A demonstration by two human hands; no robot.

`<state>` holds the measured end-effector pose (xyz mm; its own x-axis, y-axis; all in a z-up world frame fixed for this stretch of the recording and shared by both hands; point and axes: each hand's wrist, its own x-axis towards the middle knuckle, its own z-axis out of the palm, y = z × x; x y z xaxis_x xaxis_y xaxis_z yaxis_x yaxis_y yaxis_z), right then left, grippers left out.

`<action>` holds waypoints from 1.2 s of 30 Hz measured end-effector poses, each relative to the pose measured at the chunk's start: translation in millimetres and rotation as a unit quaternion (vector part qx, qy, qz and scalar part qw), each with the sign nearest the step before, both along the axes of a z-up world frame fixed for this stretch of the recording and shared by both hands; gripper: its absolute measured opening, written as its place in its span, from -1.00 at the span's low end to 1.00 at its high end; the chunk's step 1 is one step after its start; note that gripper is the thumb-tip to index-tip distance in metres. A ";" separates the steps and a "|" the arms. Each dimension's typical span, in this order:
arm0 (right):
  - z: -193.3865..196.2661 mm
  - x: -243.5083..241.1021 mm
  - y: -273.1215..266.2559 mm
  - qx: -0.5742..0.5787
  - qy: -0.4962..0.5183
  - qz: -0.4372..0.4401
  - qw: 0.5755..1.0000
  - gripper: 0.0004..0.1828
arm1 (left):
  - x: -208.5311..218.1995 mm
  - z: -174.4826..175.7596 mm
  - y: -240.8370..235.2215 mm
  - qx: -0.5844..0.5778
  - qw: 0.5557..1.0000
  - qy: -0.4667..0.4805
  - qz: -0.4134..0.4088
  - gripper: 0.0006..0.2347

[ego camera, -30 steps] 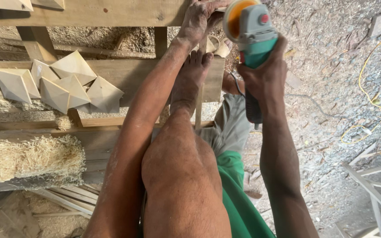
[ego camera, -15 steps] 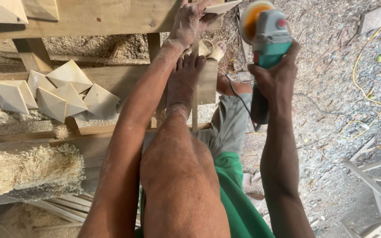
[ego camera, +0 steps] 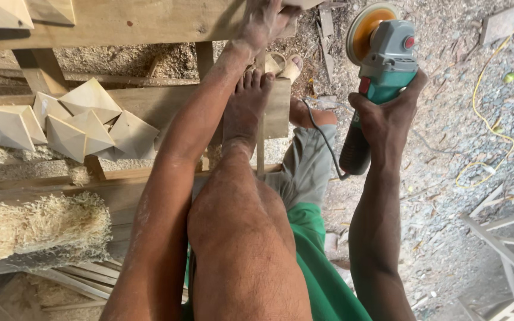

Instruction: The person uses an angle grinder to sand the edges of small wooden pieces. They hold each piece with their left hand and apply the grinder with their right hand, working on the edges and corners. The person occasionally repositions the wood to access different sides.

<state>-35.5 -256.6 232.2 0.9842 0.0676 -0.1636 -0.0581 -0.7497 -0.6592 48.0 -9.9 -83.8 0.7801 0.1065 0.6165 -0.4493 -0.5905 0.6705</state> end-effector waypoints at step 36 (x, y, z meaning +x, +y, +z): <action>-38.3 21.8 39.6 -0.053 0.051 0.115 0.991 -0.01 | -46.8 28.7 12.5 -0.297 0.933 0.175 -0.099 -0.70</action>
<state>-13.7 -216.9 193.9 0.9229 0.2657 -0.2788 0.0609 -0.8154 -0.5757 1.2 2.6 -55.1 0.9635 0.1811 0.1974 -0.2013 0.0033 0.9795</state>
